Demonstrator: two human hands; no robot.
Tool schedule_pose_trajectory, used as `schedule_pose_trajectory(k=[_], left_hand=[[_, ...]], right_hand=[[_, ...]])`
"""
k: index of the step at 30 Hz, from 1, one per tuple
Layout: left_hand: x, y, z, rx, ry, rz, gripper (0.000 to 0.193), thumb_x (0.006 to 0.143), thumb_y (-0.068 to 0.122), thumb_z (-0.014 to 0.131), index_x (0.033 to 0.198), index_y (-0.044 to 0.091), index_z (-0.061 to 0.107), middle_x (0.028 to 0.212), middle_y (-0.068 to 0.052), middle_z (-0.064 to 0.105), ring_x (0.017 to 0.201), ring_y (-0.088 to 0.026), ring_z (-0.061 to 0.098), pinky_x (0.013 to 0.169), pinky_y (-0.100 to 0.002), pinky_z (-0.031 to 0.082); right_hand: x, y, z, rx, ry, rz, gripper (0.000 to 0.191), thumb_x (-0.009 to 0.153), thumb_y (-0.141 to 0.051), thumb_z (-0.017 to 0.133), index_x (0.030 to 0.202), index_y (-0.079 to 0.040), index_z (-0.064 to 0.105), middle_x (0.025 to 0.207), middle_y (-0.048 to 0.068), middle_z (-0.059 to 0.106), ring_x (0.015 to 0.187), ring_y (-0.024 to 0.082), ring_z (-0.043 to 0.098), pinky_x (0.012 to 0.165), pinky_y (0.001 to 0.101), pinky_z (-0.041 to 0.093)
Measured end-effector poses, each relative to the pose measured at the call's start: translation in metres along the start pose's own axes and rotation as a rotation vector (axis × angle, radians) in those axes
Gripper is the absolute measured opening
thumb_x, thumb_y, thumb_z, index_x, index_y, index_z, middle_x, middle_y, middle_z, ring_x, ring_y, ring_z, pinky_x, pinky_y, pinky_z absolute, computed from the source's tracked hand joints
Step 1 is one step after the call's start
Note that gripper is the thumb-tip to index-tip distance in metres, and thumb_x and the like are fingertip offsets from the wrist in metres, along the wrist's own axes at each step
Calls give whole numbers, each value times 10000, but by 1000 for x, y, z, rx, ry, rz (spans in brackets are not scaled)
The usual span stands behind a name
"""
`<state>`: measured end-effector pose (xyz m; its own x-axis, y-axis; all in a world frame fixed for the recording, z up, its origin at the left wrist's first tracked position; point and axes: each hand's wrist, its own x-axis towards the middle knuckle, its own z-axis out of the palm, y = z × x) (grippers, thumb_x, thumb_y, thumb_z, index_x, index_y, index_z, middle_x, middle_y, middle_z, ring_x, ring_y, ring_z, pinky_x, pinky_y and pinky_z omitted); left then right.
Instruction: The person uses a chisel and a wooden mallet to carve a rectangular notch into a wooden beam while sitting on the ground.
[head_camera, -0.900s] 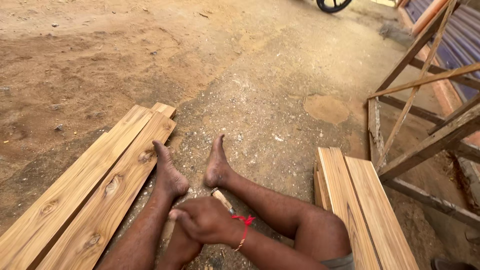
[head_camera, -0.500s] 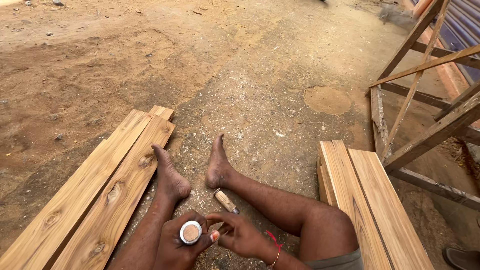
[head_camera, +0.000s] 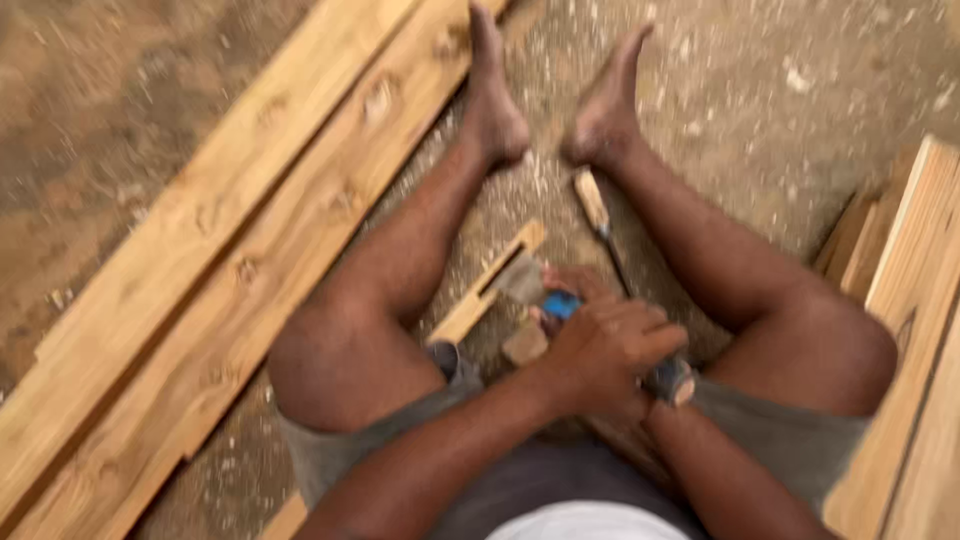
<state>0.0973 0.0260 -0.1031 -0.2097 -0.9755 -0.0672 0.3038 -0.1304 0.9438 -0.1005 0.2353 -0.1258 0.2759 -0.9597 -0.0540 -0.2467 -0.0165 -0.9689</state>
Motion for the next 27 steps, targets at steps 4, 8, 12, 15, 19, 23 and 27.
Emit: schedule_pose_trajectory(k=[4, 8, 12, 15, 19, 23, 27], left_hand=[[58, 44, 32, -67, -16, 90, 1428, 597, 1056, 389, 1615, 234, -183, 1718, -83, -187, 1588, -361, -115, 1224, -712, -8], [48, 41, 48, -368, 84, -250, 1499, 450, 1025, 417, 1617, 260, -129, 1665, -82, -266, 1508, -406, -220, 1098, -821, -41], [11, 50, 61, -266, 59, -165, 1091, 524, 767, 528, 1369, 221, 106, 1374, -84, 21, 1254, -365, 59, 944, -715, 129], [-77, 30, 80, 222, -186, 195, 676, 627, 504, 628, 1132, 163, 336, 1089, -80, 300, 1011, -311, 339, 814, -592, 306], [-167, 3, 127, 733, -410, 628, 148, 766, 154, 762, 816, 84, 642, 709, -74, 671, 686, -239, 713, 640, -427, 541], [-164, -7, 124, 676, -396, 656, 243, 870, 243, 793, 831, 76, 621, 719, -73, 653, 697, -257, 701, 665, -446, 523], [-164, -9, 121, 682, -403, 650, 218, 837, 226, 779, 834, 79, 617, 710, -70, 647, 697, -261, 700, 670, -454, 519]], right_hand=[[-4, 5, -4, 27, -25, 33, 598, 857, -122, 730, 1408, -36, 514, 1387, 121, 600, 1339, 211, 562, 1161, 347, 444], [1, 8, -8, 112, -38, 132, 609, 893, -123, 684, 1453, -22, 468, 1402, 126, 583, 1353, 205, 551, 1180, 341, 438], [9, 10, -7, 63, -80, 99, 639, 879, -146, 722, 1428, 0, 429, 1384, 150, 556, 1341, 218, 524, 1181, 350, 407], [14, 11, -4, 15, -87, 91, 651, 883, -182, 721, 1428, -7, 410, 1371, 144, 532, 1331, 220, 520, 1166, 355, 422], [18, 14, 0, -51, -52, 50, 648, 878, -190, 735, 1409, 1, 416, 1365, 138, 503, 1356, 222, 497, 1141, 360, 450], [18, 16, 4, -161, -13, -7, 595, 829, -177, 795, 1321, -24, 497, 1381, 143, 513, 1368, 238, 490, 1155, 366, 444], [18, 12, 6, 156, -45, 85, 672, 868, -191, 740, 1433, -38, 410, 1402, 131, 491, 1393, 227, 470, 1187, 359, 427]])
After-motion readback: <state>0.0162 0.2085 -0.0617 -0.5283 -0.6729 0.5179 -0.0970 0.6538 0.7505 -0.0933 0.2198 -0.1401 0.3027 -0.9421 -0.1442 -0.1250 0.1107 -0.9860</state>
